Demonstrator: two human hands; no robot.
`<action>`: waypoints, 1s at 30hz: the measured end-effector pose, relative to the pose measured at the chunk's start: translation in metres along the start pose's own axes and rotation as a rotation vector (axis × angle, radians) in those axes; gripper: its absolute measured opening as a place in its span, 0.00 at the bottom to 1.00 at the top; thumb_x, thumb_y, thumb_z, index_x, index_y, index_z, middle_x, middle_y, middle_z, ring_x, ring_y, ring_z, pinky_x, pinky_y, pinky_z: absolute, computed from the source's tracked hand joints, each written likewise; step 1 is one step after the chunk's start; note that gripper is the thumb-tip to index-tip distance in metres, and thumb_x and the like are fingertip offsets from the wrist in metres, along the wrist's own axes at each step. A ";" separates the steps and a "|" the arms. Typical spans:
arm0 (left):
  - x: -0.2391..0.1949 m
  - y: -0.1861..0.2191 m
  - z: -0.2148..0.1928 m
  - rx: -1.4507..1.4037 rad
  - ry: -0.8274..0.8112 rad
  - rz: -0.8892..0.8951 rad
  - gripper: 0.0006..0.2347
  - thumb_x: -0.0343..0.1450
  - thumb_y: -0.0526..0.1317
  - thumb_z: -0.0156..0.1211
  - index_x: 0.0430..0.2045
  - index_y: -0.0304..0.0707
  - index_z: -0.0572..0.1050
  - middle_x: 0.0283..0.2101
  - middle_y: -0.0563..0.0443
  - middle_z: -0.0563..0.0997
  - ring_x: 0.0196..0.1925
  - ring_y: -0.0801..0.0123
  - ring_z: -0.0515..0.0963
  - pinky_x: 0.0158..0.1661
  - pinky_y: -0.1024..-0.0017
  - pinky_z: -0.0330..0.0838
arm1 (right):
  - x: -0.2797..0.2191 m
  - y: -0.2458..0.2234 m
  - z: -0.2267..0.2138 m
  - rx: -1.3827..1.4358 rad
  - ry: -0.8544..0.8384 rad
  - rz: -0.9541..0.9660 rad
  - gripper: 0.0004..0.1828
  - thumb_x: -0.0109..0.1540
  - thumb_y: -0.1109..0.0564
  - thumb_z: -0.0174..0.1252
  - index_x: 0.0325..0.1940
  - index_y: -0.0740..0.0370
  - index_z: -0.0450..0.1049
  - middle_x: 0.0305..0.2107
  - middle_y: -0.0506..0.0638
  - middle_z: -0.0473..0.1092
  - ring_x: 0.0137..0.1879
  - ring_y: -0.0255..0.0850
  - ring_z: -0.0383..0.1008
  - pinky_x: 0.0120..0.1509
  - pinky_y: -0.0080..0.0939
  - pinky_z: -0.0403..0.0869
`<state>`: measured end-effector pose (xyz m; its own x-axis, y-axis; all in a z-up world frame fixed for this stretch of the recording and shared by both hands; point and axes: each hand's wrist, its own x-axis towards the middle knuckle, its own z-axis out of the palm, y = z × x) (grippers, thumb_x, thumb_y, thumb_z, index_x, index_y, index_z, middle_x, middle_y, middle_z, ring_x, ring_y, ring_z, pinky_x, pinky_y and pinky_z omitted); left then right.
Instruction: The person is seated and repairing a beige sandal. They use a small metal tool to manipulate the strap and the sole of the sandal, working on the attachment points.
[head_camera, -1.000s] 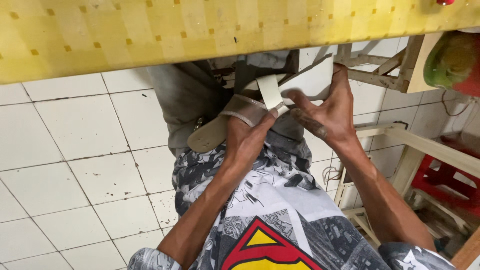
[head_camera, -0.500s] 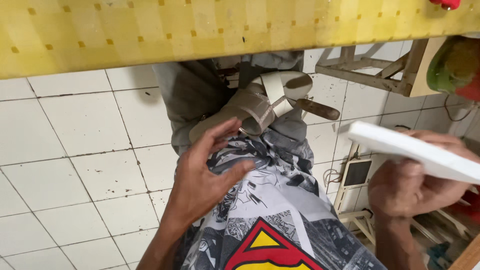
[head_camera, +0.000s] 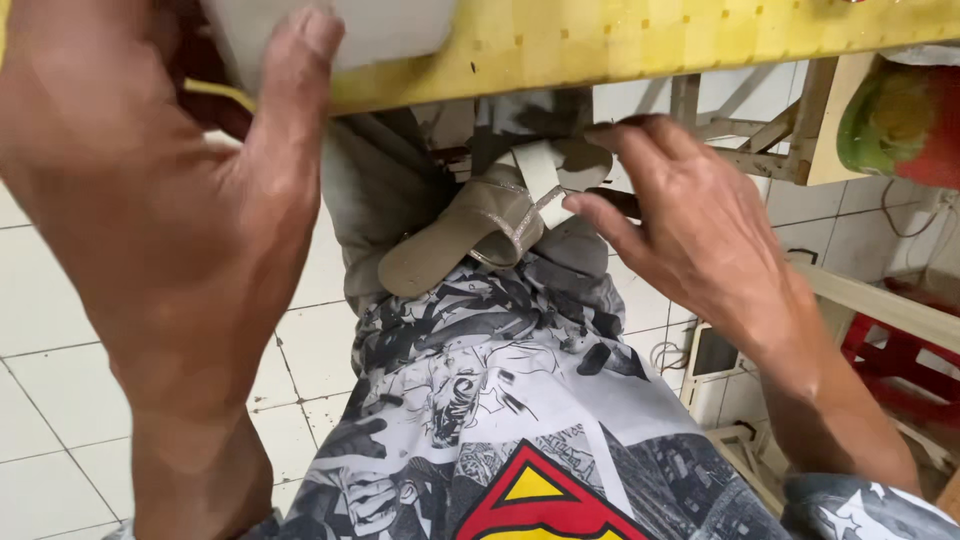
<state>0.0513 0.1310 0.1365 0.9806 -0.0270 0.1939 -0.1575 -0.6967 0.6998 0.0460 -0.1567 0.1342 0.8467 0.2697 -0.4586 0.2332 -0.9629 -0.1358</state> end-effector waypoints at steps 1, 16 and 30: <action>0.008 -0.005 0.003 -0.002 -0.001 0.002 0.14 0.81 0.36 0.72 0.41 0.25 0.70 0.38 0.39 0.78 0.42 0.51 0.82 0.38 0.66 0.80 | 0.003 -0.004 -0.002 -0.001 0.001 0.003 0.30 0.68 0.39 0.47 0.59 0.68 0.65 0.41 0.61 0.67 0.28 0.45 0.67 0.26 0.46 0.72; -0.082 0.008 0.088 0.192 -0.201 0.133 0.03 0.71 0.38 0.65 0.35 0.43 0.81 0.30 0.57 0.81 0.23 0.73 0.76 0.18 0.73 0.67 | 0.000 0.020 0.027 0.331 -0.117 0.045 0.20 0.66 0.47 0.51 0.53 0.64 0.73 0.46 0.59 0.75 0.28 0.47 0.78 0.33 0.49 0.76; -0.105 -0.020 0.182 0.372 -0.452 0.082 0.11 0.61 0.32 0.64 0.09 0.44 0.68 0.11 0.53 0.68 0.10 0.56 0.72 0.08 0.61 0.59 | -0.006 0.024 0.028 0.479 -0.016 -0.014 0.18 0.65 0.52 0.54 0.52 0.67 0.74 0.46 0.58 0.75 0.46 0.51 0.76 0.45 0.49 0.71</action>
<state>-0.0271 0.0174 -0.0233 0.9320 -0.3373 -0.1327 -0.2636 -0.8820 0.3906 0.0333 -0.1813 0.1096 0.8368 0.2865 -0.4666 -0.0051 -0.8480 -0.5300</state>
